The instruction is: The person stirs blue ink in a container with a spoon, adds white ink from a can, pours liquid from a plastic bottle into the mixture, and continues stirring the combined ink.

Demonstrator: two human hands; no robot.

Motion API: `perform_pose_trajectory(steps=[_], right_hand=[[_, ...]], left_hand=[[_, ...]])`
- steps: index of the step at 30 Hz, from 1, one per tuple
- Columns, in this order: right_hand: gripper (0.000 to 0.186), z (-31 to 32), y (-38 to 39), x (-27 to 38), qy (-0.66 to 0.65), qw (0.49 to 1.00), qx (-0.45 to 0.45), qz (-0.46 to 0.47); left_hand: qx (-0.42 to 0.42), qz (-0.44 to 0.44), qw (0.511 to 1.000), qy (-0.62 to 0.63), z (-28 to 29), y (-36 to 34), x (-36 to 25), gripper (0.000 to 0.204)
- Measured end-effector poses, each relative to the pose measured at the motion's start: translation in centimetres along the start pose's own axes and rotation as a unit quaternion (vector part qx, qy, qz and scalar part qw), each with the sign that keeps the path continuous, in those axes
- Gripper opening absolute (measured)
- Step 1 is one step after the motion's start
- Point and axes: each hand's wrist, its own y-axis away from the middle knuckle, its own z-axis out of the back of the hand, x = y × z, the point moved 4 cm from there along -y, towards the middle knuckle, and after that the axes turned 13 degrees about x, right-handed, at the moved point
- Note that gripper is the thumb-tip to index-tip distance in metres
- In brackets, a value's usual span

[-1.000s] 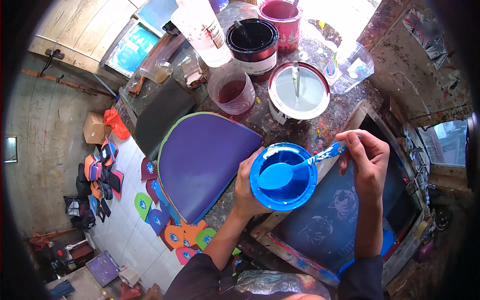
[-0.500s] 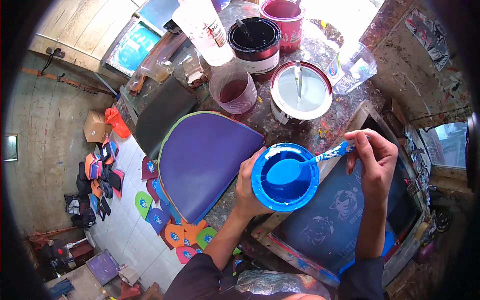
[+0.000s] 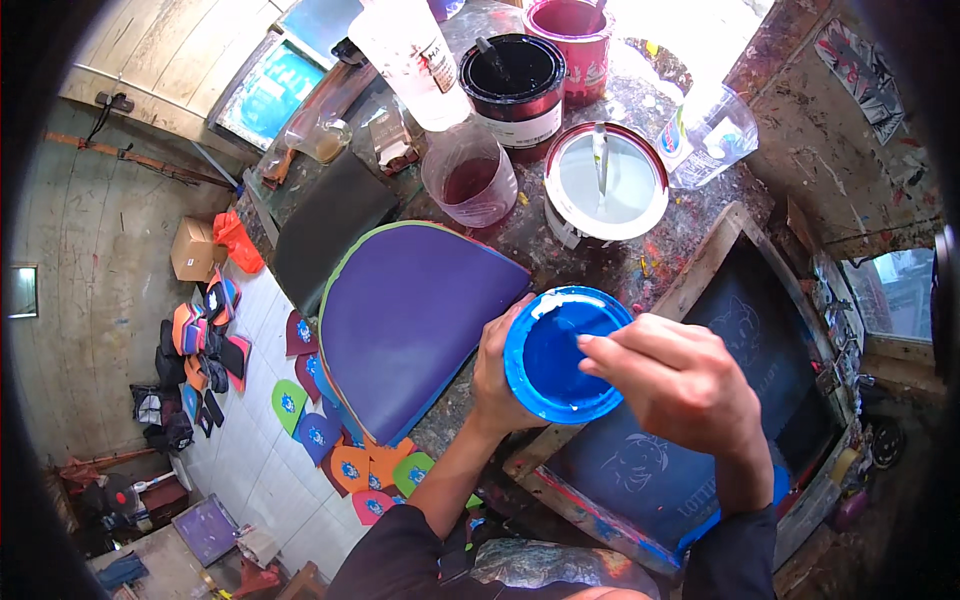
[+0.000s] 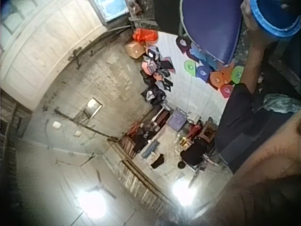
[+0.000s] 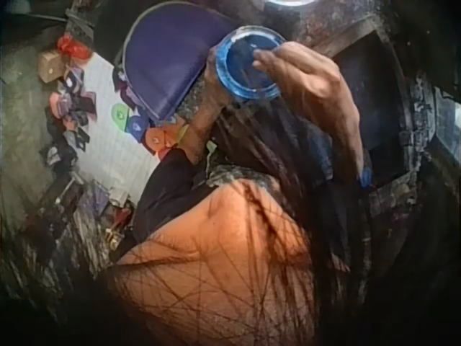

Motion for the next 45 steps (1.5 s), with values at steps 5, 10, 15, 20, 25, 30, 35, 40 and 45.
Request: perform_pose_trajectory(steps=[5,10,15,20,25,30,35,40,45], right_hand=[[0.022,0.2,-0.9,-0.9,-0.055,0.992,0.107,0.045],[0.018,-0.3,-1.6,-1.1,0.005,0.998,0.055,0.009],[0.016,0.4,-1.4,-1.8,-0.027,0.982,0.189,-0.013],[0.02,0.2,-2.0,-0.9,0.023,0.997,0.072,0.019],[0.027,0.2,-1.8,-0.3,0.013,0.981,0.189,0.034],[0.028,-0.1,-2.0,-0.3,-0.046,0.977,0.186,0.089],[0.027,0.8,-1.8,-0.6,0.052,0.99,0.132,0.002],[0.021,0.4,-2.1,-0.3,-0.082,0.977,0.181,0.071],[0.027,0.1,-2.5,-0.6,0.026,0.987,0.152,0.044]], left_hand=[[-0.004,0.01,1.0,0.006,-0.2,0.2,0.3,0.117],[-0.01,0.0,1.0,0.011,0.0,-0.2,-0.3,0.115],[-0.005,0.005,1.0,-0.006,0.2,-0.1,-0.3,0.116],[-0.007,-0.01,1.0,-0.012,0.2,-0.6,-0.9,0.113],[-0.011,0.009,1.0,-0.005,0.2,-0.4,-0.7,0.114],[-0.012,-0.002,1.0,-0.001,0.1,-0.6,-0.9,0.112],[-0.013,0.005,1.0,-0.004,0.3,-0.5,-0.8,0.112],[-0.017,0.006,1.0,-0.013,0.0,-0.4,-0.6,0.111],[-0.013,-0.003,1.0,-0.013,0.1,-0.8,-1.4,0.111]])
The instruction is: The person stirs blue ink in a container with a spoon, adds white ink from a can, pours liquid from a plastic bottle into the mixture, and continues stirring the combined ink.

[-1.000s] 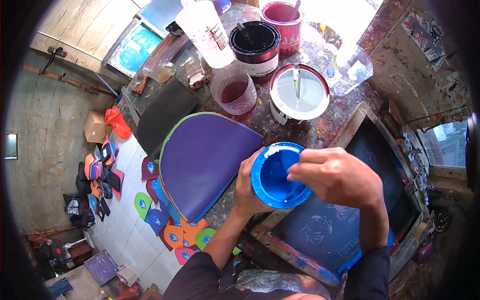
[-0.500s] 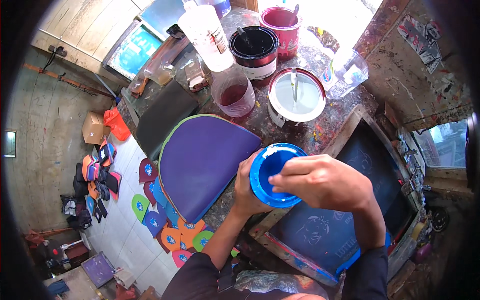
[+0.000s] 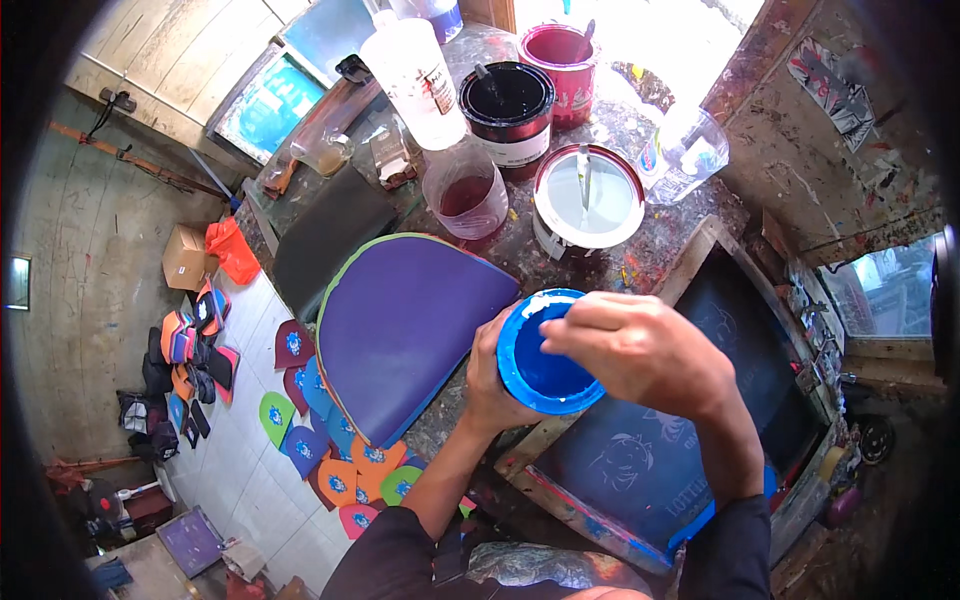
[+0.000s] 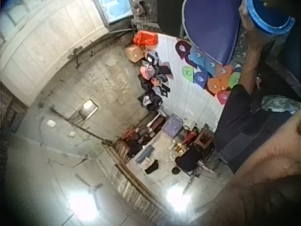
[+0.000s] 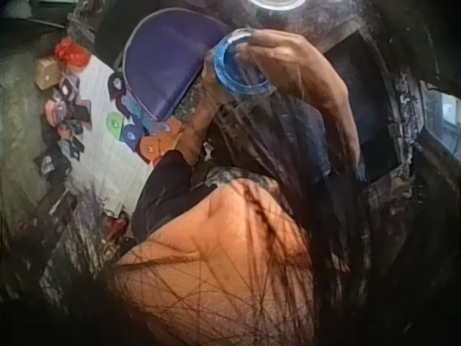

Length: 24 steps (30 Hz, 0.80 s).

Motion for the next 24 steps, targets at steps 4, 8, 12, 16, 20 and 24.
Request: perform_pose_trajectory(steps=[4,8,12,16,20,24], right_hand=[[0.026,0.06,0.33,-0.18,-0.053,0.996,0.063,0.025],[0.021,-0.16,-0.37,0.09,0.007,0.998,0.044,-0.036],[0.022,0.23,0.13,0.12,-0.023,0.998,0.05,0.017],[0.028,-0.39,-0.02,-0.1,0.02,0.998,0.042,-0.051],[0.023,0.15,-0.31,-0.22,-0.016,0.999,0.034,0.029],[0.025,0.17,-0.23,-0.1,-0.006,0.998,0.04,-0.043]], left_hand=[[0.004,0.016,1.0,0.008,0.0,0.41,0.48,0.111],[0.001,0.003,1.0,0.014,-0.01,0.14,0.31,0.11],[0.007,0.025,0.999,0.019,0.03,0.57,0.53,0.111],[-0.006,0.001,1.0,0.005,0.13,0.24,0.26,0.111],[-0.008,0.006,1.0,0.011,0.17,0.11,0.1,0.111],[-0.004,0.01,1.0,0.011,0.27,0.12,0.13,0.112]])
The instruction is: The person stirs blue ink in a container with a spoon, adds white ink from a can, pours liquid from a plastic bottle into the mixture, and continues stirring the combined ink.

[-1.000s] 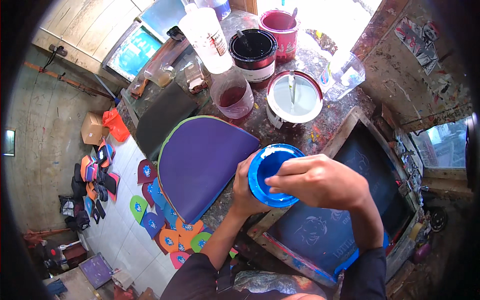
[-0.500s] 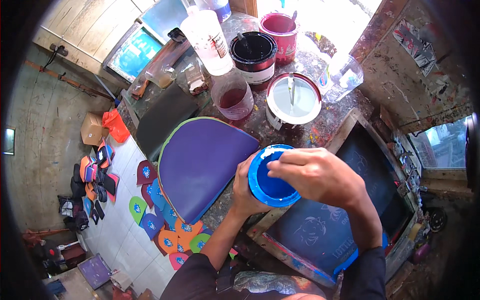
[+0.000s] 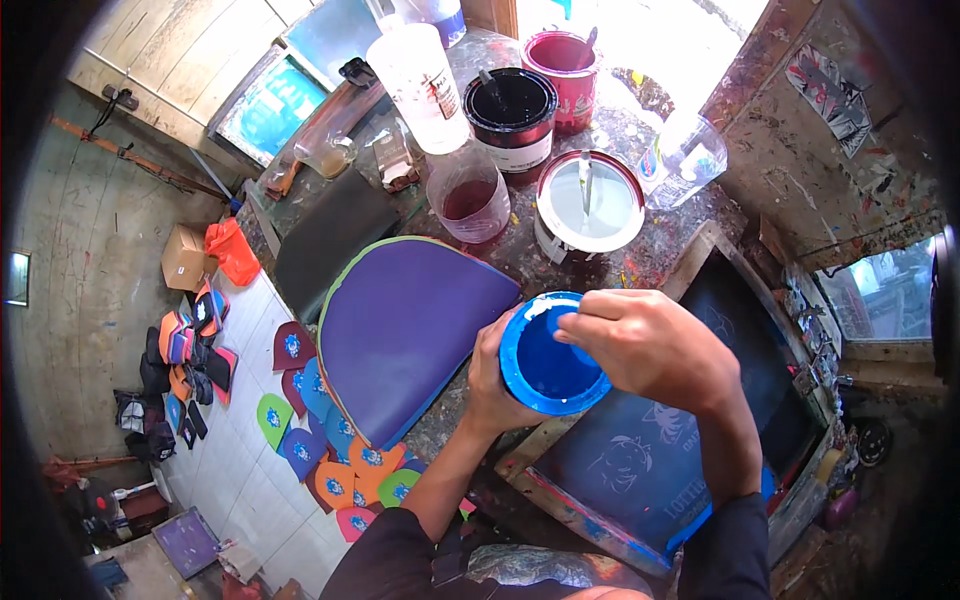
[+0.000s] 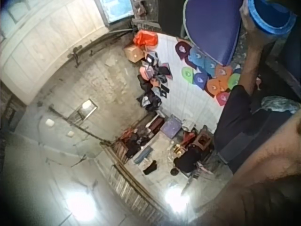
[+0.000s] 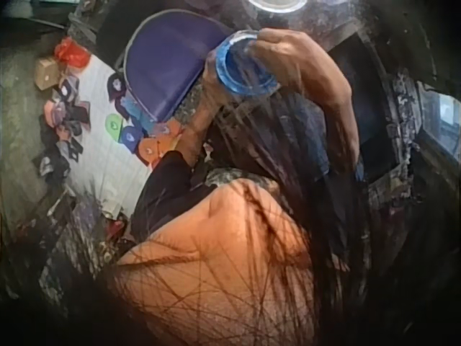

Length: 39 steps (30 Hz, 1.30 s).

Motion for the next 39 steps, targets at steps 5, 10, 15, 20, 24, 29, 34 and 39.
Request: perform_pose_trajectory(steps=[5,10,15,20,24,29,34,39], right_hand=[[0.024,0.0,0.0,0.2,-0.031,0.996,0.048,0.069],[0.026,-0.4,-0.3,0.2,0.029,0.995,-0.092,0.032],[0.023,-0.4,0.5,-0.1,0.01,0.998,0.034,0.053],[0.023,-0.3,-0.6,0.6,0.006,0.996,-0.017,0.083],[0.027,0.2,0.5,-0.1,0.018,0.998,0.056,-0.035],[0.019,0.0,-0.4,1.1,0.033,0.993,-0.048,0.098],[0.022,-0.1,0.4,0.7,0.05,0.999,-0.01,-0.001],[0.02,-0.5,0.7,1.2,0.042,0.994,0.006,0.097]], left_hand=[[-0.003,-0.002,1.0,0.0,-0.1,0.1,0.1,0.115],[0.0,-0.006,1.0,0.003,0.0,0.0,0.1,0.117],[-0.004,-0.012,1.0,0.005,-0.3,0.0,0.5,0.118],[-0.006,-0.019,1.0,-0.01,0.1,-0.1,0.0,0.118],[-0.012,-0.035,0.999,-0.024,0.1,-0.5,-0.3,0.118],[-0.002,-0.016,1.0,-0.008,0.1,-0.1,0.0,0.117],[-0.013,-0.027,1.0,-0.002,0.3,-0.2,-0.3,0.116],[-0.007,-0.019,1.0,0.012,-0.1,0.1,0.2,0.116]])
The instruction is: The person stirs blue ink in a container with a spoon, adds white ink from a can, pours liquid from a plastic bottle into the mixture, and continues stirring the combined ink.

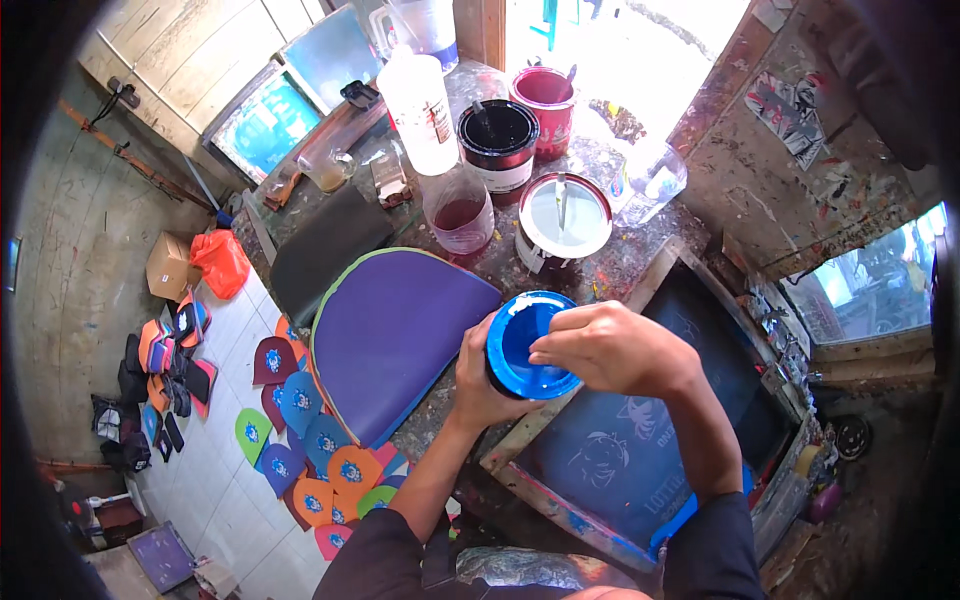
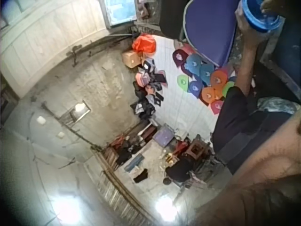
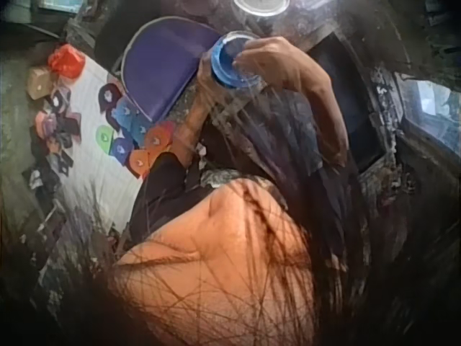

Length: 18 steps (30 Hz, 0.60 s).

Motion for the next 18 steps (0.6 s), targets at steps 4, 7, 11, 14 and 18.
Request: perform_pose_trajectory(steps=[4,7,11,14,18], right_hand=[[0.013,4.1,2.5,2.1,-0.03,0.986,-0.132,-0.097],[0.015,6.6,4.3,4.2,0.017,0.971,-0.207,-0.115],[0.018,8.1,4.9,6.4,0.07,0.954,-0.258,-0.132],[0.019,6.5,3.6,6.4,0.06,0.96,-0.243,-0.123],[0.017,1.3,2.1,3.5,-0.004,0.985,-0.142,-0.095]], left_hand=[[-0.009,-0.01,1.0,0.004,0.0,-0.1,0.0,0.114],[-0.019,-0.025,1.0,0.004,0.2,-0.4,-0.4,0.113],[-0.025,-0.038,0.999,-0.011,0.6,-0.6,-0.9,0.111],[-0.033,-0.047,0.998,-0.018,0.8,-0.4,-1.0,0.11],[-0.026,-0.046,0.999,-0.011,0.2,-0.5,-1.0,0.111]])
